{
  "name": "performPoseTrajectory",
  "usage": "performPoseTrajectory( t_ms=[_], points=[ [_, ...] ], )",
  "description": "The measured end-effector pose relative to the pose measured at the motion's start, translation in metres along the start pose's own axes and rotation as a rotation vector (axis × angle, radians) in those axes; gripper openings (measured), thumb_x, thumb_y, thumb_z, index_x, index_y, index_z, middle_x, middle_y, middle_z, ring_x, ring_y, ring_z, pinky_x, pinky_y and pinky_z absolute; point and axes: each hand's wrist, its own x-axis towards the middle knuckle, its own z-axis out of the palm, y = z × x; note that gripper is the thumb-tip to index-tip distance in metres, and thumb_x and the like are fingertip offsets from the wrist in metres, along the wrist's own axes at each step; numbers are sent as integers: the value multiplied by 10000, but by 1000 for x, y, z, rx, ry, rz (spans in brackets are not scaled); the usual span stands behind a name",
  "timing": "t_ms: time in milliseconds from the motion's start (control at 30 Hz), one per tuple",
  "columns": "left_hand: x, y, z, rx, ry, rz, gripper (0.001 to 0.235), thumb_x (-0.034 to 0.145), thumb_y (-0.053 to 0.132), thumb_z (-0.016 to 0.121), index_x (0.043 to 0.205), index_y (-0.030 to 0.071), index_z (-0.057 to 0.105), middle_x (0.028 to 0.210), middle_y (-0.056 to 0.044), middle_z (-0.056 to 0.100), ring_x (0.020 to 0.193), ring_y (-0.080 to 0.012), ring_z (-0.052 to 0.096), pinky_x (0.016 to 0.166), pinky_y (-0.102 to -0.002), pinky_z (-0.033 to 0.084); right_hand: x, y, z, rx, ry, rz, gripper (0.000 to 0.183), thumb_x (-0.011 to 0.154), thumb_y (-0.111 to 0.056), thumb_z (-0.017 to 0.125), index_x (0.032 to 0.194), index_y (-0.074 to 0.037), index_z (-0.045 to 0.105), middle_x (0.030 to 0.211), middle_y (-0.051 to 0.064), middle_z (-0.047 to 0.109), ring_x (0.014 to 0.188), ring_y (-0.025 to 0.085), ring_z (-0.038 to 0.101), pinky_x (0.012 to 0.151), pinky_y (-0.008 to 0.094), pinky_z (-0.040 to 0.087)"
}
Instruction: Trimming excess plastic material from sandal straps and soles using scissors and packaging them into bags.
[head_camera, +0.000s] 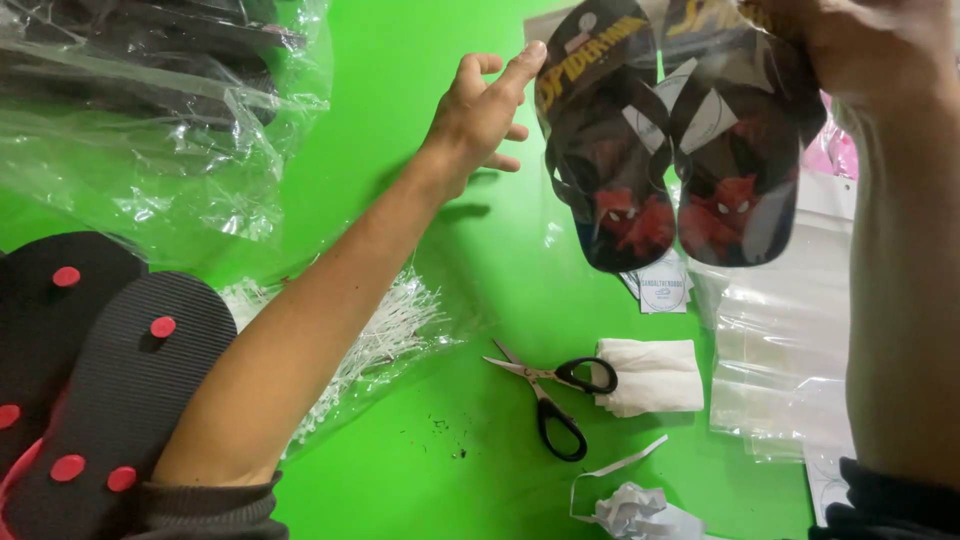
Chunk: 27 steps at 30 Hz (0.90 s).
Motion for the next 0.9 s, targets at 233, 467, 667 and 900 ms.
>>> performPoseTrajectory(
  t_ms=[233, 467, 667, 900],
  points=[
    [-21, 2, 18, -195, -334, 79, 1150, 394, 682, 619, 1346, 69, 423, 1288, -202, 706, 1098, -343, 756, 905, -470, 708, -22, -36, 29, 149, -3, 167, 229, 1116, -26, 717, 1000, -158, 571, 949, -73, 558, 795, 73, 533, 729, 276, 454],
    [-5, -20, 40, -317, -229, 364, 457, 730, 261, 776, 1105, 62, 607, 1026, -127, 774, 928, -298, 784, 867, -418, 710, -43, -22, 51, 551, 262, 315, 343, 1003, -231, 860, 957, -109, 542, 898, 39, 666, 789, 154, 693, 709, 309, 639],
    [-5, -17, 32, -327, -190, 381, 428, 748, 288, 774, 1087, 91, 602, 1033, -111, 757, 968, -282, 778, 899, -381, 697, -46, -23, 64, 547, 219, 347, 411, 935, -339, 834, 1075, -87, 541, 963, 49, 708, 828, 143, 733, 735, 262, 675],
    [44, -19, -21, 495, 249, 600, 761, 924, 680, 586, 1331, 132, 249, 1294, -208, 642, 1095, -372, 719, 809, -500, 635, -20, -11, 108, 597, 385, 624, 317, 908, -214, 804, 1061, -46, 583, 906, 82, 712, 722, 160, 702, 630, 288, 667]
  ],
)
